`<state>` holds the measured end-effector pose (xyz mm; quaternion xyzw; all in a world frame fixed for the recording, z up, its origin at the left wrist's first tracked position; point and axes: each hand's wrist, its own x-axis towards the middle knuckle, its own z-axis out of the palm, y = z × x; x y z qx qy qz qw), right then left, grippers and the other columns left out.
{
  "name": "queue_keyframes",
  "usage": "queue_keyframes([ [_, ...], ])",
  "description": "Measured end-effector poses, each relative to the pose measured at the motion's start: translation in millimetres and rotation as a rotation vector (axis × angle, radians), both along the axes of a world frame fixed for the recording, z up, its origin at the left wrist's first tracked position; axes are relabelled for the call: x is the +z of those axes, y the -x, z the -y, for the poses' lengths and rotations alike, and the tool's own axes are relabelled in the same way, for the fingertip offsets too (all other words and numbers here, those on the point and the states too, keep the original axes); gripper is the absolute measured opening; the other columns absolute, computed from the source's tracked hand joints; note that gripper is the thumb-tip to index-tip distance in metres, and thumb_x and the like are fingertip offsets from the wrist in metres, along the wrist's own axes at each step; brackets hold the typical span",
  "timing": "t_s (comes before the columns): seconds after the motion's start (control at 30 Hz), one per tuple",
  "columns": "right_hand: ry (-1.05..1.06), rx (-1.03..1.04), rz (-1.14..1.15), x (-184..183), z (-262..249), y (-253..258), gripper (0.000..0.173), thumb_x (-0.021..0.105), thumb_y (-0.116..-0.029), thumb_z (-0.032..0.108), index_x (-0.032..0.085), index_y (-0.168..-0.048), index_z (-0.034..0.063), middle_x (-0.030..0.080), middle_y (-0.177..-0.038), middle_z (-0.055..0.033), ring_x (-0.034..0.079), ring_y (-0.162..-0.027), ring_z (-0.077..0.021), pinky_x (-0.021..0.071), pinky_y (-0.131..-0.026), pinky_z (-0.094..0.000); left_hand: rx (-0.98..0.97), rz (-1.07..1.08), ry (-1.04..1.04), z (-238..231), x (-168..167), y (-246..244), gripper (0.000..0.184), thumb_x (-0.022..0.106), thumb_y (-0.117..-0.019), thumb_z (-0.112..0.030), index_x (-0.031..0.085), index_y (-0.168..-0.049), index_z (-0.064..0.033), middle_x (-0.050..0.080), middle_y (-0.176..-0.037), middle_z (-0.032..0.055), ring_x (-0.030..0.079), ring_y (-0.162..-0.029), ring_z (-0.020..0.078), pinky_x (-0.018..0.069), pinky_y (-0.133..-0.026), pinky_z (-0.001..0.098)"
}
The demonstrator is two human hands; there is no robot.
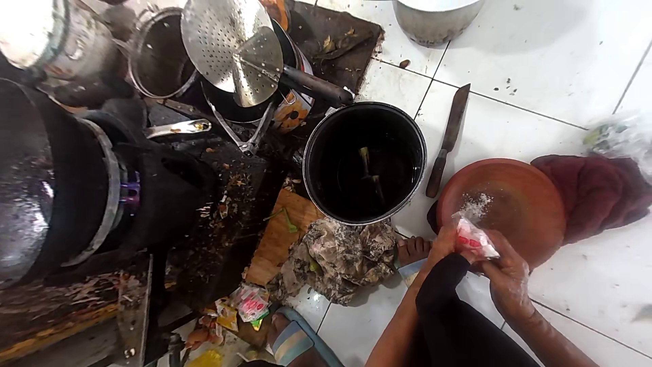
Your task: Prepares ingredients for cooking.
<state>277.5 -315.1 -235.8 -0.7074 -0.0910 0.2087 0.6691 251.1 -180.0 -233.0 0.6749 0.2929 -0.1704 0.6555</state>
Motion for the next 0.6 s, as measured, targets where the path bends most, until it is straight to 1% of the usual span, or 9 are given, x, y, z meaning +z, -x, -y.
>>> queue_keyframes([
  [0.07, 0.038, -0.064, -0.071, 1.0, 0.9, -3.0, 0.038, 0.057, -0.0877, 0.002, 0.066, -0.124, 0.0086, 0.071, -0.098, 0.0078, 0.067, -0.077, 0.0004, 0.0590, -0.066, -0.0203, -0.104, -0.061, -0.022, 1.6, 7.3, -13.9, 0.053, 0.061, -0.0962, -0.005, 0.044, -0.143, 0.0121, 0.054, -0.139, 0.0311, 0.053, -0.131, 0.0348, 0.0414, -0.112, 0.0461],
  [0.1, 0.055, -0.110, -0.129, 1.9, 1.3, -6.1, 0.033, 0.055, -0.0883, 0.001, 0.066, -0.119, 0.0086, 0.071, -0.088, 0.0086, 0.065, -0.068, 0.0005, 0.0571, -0.060, -0.0199, -0.089, -0.051, 0.008, 4.8, 2.2, -17.1, 0.048, 0.058, -0.0985, -0.004, 0.046, -0.142, 0.0118, 0.057, -0.135, 0.0299, 0.056, -0.126, 0.0325, 0.0438, -0.109, 0.0436],
  [0.13, 0.072, -0.156, -0.198, 4.0, 2.0, -10.3, 0.027, 0.055, -0.0884, -0.001, 0.066, -0.111, 0.0092, 0.070, -0.081, 0.0082, 0.064, -0.063, -0.0003, 0.0559, -0.055, -0.0201, -0.036, -0.019, 0.043, 9.6, -9.8, -18.4, 0.035, 0.054, -0.1008, -0.002, 0.052, -0.133, 0.0120, 0.062, -0.122, 0.0272, 0.061, -0.112, 0.0285, 0.0491, -0.100, 0.0401],
  [0.17, 0.083, -0.200, -0.269, 7.1, 1.9, -15.4, 0.021, 0.055, -0.0882, -0.003, 0.065, -0.102, 0.0095, 0.069, -0.074, 0.0070, 0.063, -0.058, -0.0014, 0.0548, -0.051, -0.0203, 0.034, 0.028, 0.109, 14.6, -25.3, -16.4, 0.024, 0.048, -0.1038, -0.004, 0.057, -0.121, 0.0097, 0.062, -0.105, 0.0191, 0.060, -0.093, 0.0194, 0.0508, -0.086, 0.0335],
  [0.2, 0.087, -0.231, -0.323, 9.8, 1.7, -20.1, 0.018, 0.055, -0.0880, -0.004, 0.063, -0.095, 0.0096, 0.067, -0.069, 0.0053, 0.061, -0.053, -0.0024, 0.0524, -0.047, -0.0202, 0.049, 0.051, 0.168, 13.8, -28.0, -13.6, 0.024, 0.045, -0.1056, -0.007, 0.057, -0.120, 0.0085, 0.061, -0.100, 0.0161, 0.058, -0.086, 0.0160, 0.0505, -0.079, 0.0315],
  [0.23, 0.090, -0.247, -0.354, 12.1, 2.2, -23.9, 0.017, 0.055, -0.0874, -0.005, 0.063, -0.092, 0.0097, 0.067, -0.068, 0.0042, 0.061, -0.052, -0.0030, 0.0516, -0.046, -0.0201, 0.011, 0.050, 0.196, 8.6, -18.4, -10.4, 0.027, 0.046, -0.1060, -0.009, 0.055, -0.126, 0.0069, 0.062, -0.102, 0.0164, 0.059, -0.084, 0.0158, 0.0513, -0.076, 0.0315],
  [0.33, 0.130, -0.246, -0.392, 16.0, 4.3, -29.9, 0.016, 0.054, -0.0898, -0.004, 0.063, -0.095, 0.0083, 0.067, -0.071, 0.0018, 0.063, -0.055, -0.0050, 0.0526, -0.047, -0.0221, -0.083, -0.025, 0.207, -0.4, 15.6, -15.4, 0.032, 0.047, -0.1070, -0.012, 0.052, -0.134, 0.0041, 0.061, -0.103, 0.0166, 0.057, -0.076, 0.0167, 0.0508, -0.066, 0.0329],
  [0.47, 0.194, -0.268, -0.479, 21.8, 3.6, -37.2, 0.016, 0.052, -0.0944, -0.004, 0.063, -0.101, 0.0054, 0.067, -0.071, -0.0014, 0.062, -0.053, -0.0072, 0.0517, -0.045, -0.0237, -0.052, -0.040, 0.263, 5.0, 12.9, -20.0, 0.026, 0.050, -0.1062, -0.011, 0.056, -0.126, 0.0033, 0.059, -0.092, 0.0103, 0.055, -0.069, 0.0115, 0.0496, -0.061, 0.0274],
  [0.6, 0.211, -0.307, -0.516, 26.9, 0.2, -40.2, 0.016, 0.051, -0.0961, -0.004, 0.063, -0.102, 0.0047, 0.066, -0.071, -0.0017, 0.061, -0.052, -0.0072, 0.0507, -0.045, -0.0234, -0.053, -0.013, 0.240, 6.6, 11.6, -22.4, 0.028, 0.049, -0.1064, -0.012, 0.055, -0.129, 0.0025, 0.061, -0.096, 0.0131, 0.057, -0.071, 0.0147, 0.0505, -0.062, 0.0305],
])
